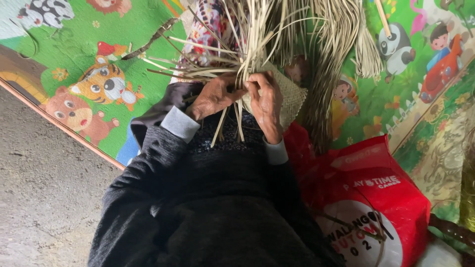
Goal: Weaving thin strips of plant material into a structured mat or basket by hand.
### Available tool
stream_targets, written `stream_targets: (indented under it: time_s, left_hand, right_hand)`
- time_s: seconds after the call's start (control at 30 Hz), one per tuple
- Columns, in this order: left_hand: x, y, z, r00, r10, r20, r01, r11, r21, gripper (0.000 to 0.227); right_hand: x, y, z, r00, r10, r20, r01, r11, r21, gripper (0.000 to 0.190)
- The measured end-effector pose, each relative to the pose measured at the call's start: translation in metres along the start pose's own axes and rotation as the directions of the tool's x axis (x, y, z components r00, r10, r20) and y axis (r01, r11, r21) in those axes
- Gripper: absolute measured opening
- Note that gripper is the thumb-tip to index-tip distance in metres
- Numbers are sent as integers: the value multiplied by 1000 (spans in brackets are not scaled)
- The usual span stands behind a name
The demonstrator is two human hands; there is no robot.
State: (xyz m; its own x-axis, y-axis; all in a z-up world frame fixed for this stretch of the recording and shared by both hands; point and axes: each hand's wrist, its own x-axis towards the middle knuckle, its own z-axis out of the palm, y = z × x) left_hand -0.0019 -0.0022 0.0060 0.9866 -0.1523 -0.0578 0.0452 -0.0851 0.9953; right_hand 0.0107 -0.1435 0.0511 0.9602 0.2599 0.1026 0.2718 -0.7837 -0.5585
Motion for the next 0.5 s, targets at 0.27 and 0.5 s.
stream_targets:
  time_s: [0.27, 0.5]
  left_hand:
    - [-10, -34, 11, 980, 192, 46, -170, 939, -299, 43]
    - [8, -17, -1, 985, 171, 31, -159, 957, -242, 14]
  right_hand:
    - [9, -14, -4, 994, 1, -109, 22, 977, 214, 2]
    - [-22, -5, 6, 989, -68, -132, 110, 932, 345, 10]
